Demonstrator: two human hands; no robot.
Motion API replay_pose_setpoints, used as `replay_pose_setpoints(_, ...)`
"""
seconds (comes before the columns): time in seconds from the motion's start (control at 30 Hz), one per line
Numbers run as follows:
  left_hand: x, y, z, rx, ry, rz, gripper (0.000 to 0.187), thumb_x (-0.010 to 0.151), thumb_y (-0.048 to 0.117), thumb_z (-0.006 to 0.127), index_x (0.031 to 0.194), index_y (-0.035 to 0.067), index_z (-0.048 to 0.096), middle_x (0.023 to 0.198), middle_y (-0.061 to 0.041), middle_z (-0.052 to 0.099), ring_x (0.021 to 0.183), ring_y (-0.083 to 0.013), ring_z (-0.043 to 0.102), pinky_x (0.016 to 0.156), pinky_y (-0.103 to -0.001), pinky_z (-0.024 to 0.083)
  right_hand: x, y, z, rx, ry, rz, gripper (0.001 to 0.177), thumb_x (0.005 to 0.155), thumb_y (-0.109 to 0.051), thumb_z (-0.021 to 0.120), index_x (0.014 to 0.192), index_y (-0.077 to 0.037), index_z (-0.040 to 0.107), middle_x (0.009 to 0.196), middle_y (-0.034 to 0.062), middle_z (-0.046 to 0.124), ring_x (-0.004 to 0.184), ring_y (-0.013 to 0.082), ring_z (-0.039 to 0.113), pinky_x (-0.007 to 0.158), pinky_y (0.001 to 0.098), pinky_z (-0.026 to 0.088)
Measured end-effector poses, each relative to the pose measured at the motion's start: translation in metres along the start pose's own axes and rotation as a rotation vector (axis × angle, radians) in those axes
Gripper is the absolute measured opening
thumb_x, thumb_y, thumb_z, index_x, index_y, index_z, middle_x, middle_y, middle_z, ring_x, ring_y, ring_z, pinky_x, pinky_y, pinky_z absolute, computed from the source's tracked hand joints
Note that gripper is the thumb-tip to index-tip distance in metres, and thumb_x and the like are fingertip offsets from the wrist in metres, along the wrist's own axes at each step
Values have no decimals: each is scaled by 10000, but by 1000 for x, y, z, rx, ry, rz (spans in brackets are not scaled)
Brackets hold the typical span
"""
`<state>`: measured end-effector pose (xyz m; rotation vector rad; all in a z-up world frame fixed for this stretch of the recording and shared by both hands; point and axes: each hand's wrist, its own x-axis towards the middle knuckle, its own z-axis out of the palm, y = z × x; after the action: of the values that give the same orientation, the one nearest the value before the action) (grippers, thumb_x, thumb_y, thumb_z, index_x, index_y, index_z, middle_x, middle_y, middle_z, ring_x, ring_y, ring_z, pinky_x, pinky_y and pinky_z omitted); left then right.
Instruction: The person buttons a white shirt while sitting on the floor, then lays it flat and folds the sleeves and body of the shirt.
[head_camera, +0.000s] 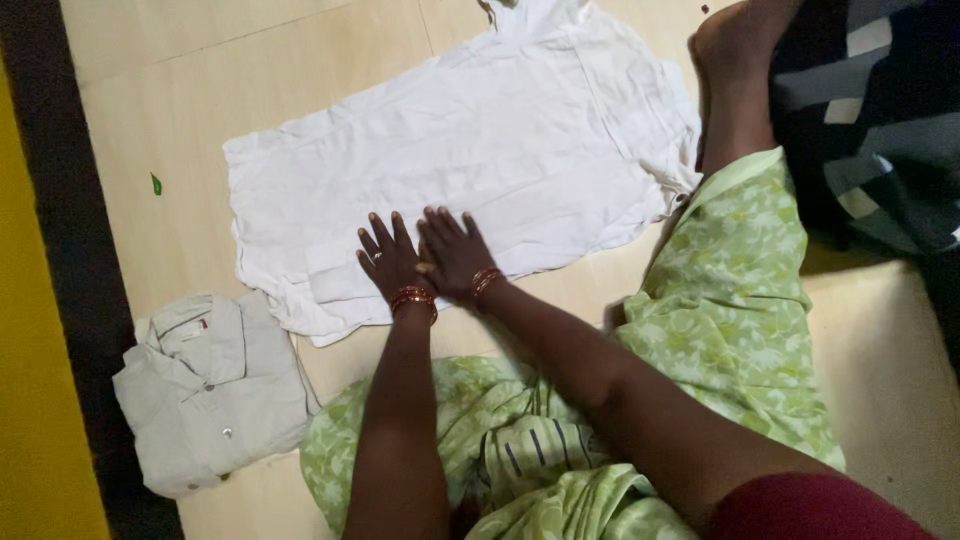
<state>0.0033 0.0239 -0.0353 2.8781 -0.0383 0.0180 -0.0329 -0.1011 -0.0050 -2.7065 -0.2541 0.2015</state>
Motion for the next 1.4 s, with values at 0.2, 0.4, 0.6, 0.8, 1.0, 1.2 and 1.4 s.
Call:
replay_pose_setpoints(0.2, -12, 7, -15, 34, 49, 63, 708, 991, 425, 554, 1606, 142, 347, 1706, -177, 147, 1549, -449, 144, 1218, -628, 120, -32, 86, -52, -130, 65, 311, 888, 954, -548, 506, 1614, -41, 197, 1707, 176, 80, 1577, 338, 48, 1225, 594, 7)
replay_pose_setpoints(0.4, -7, 1, -7, 84, 43, 54, 722, 994, 461, 524, 1618, 161, 316, 1707, -172, 136, 1548, -439, 141, 1222, -627, 115, -62, 155, -82, -137, 188, 516, 995, 929, -618, 509, 1614, 23, 178, 1708, 216, 71, 1576, 391, 0, 1208, 643, -38)
replay_pose_setpoints(0.6, -12, -15, -16, 104, -99, 86, 749, 973, 545, 483, 1605, 204, 269, 1693, -147, 83, 1541, -409, 96, 1201, -620, 100, -86, 169, -67, -108, 213, 578, 1022, 904, -655, 467, 1619, -2, 140, 1712, 197, 11, 1574, 365, -58, 1175, 682, -78)
replay_pose_setpoints(0.8, -26, 2, -22, 153, -183, -54, 720, 964, 453, 547, 1598, 197, 323, 1709, -138, 94, 1547, -416, 100, 1222, -621, 87, -99, 150, -60, -204, 117, 662, 992, 927, -636, 454, 1610, 11, 137, 1702, 232, -10, 1554, 414, -90, 1149, 709, -93)
replay_pose_setpoints(1.0, -10, 53, 3, -71, 90, 359, 685, 978, 397, 587, 1581, 131, 398, 1715, -172, 194, 1559, -470, 173, 1231, -631, 186, -51, 94, -39, -204, 41, 66, 880, 966, -598, 463, 1595, -25, 237, 1695, 244, 121, 1572, 431, 85, 1180, 705, 30)
replay_pose_setpoints(1.2, 30, -5, -1, 159, -19, 175, 703, 978, 480, 538, 1589, 173, 376, 1684, -166, 210, 1506, -454, 215, 1170, -641, 219, -20, 160, -60, -140, 10, 177, 865, 966, -537, 505, 1591, -12, 217, 1691, 199, 102, 1564, 343, 75, 1210, 614, 43)
replay_pose_setpoints(1.4, 74, -78, -30, 108, 56, -182, 719, 1015, 494, 507, 1626, 158, 333, 1711, -165, 164, 1542, -441, 185, 1192, -635, 205, -37, 228, -96, -138, 232, 493, 903, 960, -488, 526, 1610, 48, 201, 1709, 257, 95, 1577, 414, 48, 1245, 565, 57)
